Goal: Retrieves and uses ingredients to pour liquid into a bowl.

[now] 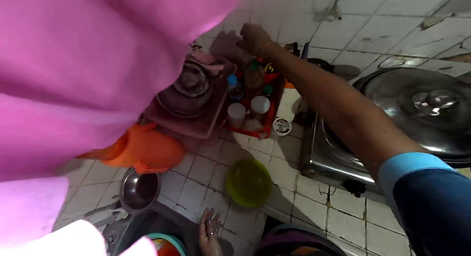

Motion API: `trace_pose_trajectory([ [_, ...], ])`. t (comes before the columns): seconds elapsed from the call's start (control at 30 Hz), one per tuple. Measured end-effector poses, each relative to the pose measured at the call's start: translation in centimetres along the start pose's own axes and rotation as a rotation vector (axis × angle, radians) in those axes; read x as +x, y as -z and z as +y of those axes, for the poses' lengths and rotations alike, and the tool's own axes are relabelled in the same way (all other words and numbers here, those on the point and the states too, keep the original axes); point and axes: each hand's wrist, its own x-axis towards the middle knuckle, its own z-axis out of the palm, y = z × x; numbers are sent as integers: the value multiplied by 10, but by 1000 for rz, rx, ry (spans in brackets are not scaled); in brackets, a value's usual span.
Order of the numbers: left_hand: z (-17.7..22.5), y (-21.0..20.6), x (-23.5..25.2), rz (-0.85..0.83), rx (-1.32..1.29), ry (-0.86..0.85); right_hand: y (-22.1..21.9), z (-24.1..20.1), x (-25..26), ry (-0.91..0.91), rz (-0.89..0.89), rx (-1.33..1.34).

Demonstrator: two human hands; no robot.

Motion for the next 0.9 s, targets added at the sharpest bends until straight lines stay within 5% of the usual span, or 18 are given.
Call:
trace_pose_trajectory([
  [0.17,-7,-1,-2,-4,-13,6,45,-13,-27,-27,157,84],
  [0.27,-15,-1,-1,-27,-25,7,63,-32,-62,-2,-6,77],
  [0.43,-15,-2,2,-41,-41,3,22,-18,-74,58,-269,-36],
  [0.5,-13,-2,2,-32,-46,8,23,-16,-72,68,-296,-41],
  [0.7,-13,3,5,-24,-17,30,36,-20,-27,-54,-14,-139],
  [0.9,-10,7,9,2,-39,2,10,10,20,-136,-253,-32],
])
